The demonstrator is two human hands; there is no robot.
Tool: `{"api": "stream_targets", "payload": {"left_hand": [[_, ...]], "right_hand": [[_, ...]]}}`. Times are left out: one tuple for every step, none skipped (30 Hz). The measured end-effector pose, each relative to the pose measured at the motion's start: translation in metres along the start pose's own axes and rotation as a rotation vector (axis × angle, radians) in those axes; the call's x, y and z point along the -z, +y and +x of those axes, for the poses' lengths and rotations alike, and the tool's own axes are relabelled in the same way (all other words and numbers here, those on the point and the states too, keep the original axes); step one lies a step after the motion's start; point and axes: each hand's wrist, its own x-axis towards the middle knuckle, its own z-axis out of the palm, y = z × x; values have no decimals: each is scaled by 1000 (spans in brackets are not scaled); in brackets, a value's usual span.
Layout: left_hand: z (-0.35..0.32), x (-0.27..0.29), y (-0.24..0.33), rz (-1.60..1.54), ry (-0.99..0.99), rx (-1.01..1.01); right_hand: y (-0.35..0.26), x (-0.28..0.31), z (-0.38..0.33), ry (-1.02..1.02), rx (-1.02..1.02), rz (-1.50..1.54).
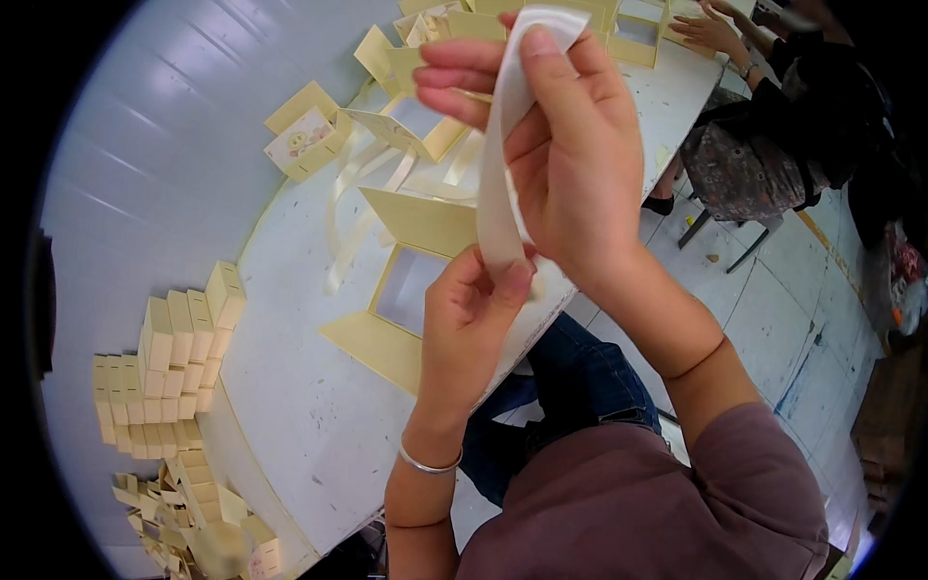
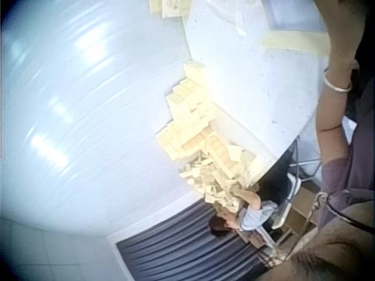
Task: The person repeatedly picks up flat yellow cardboard pieces, folds them into small open boxes, and places a white ribbon inside each box. The person then sets the finished boxes aside on the table. The process is repeated continuously throughout the clip.
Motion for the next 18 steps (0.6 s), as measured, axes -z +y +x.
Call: {"api": "stream_targets", "payload": {"left_hand": [[-6, -5, 9, -147, 15, 58], [-11, -2, 12, -188, -27, 119], [-16, 6, 16, -229, -69, 179], [-18, 13, 20, -276, -120, 241], [-20, 24, 21, -343, -181, 285], [-19, 30, 24, -468, -178, 311], [-21, 37, 26, -586, -155, 336], [-21, 42, 29, -704, -132, 353], [-20, 44, 31, -760, -119, 324], [-17, 43, 32, -823, -113, 301], [-13, 41, 32, -888, -115, 283], [-13, 41, 33, -951, -115, 263], [-14, 42, 35, -1001, -76, 345], [-14, 43, 34, -949, -100, 338], [-15, 44, 32, -897, -123, 331], [-16, 45, 30, -851, -147, 320], [-17, 47, 29, -885, -158, 303], [-18, 50, 29, -918, -169, 286]], "right_hand": [[-1, 4, 2, -5, 29, -26], [-2, 11, 8, -7, 58, -52], [-3, 20, 14, -9, 87, -79], [-6, 37, 18, -38, 15, -282], [-4, 59, 22, -76, -65, -470], [-6, 84, 29, -200, -187, -934], [-5, 75, 21, -208, -187, -1355], [-9, 64, 9, -214, -166, -1776], [-9, 57, 1, -318, 132, -1685], [-11, 51, -8, -407, 418, -1577], [-14, 47, -20, -482, 694, -1454], [-15, 37, -37, -626, 501, -1375], [-8, 30, -40, -876, 799, -1299], [0, 26, -42, -1117, 1099, -1185], [5, 26, -42, -1176, 1105, -1143], [11, 27, -39, -1242, 1111, -1100], [16, 26, -36, -1307, 1116, -1056], [18, 26, -32, -1341, 1124, -1009]]}}
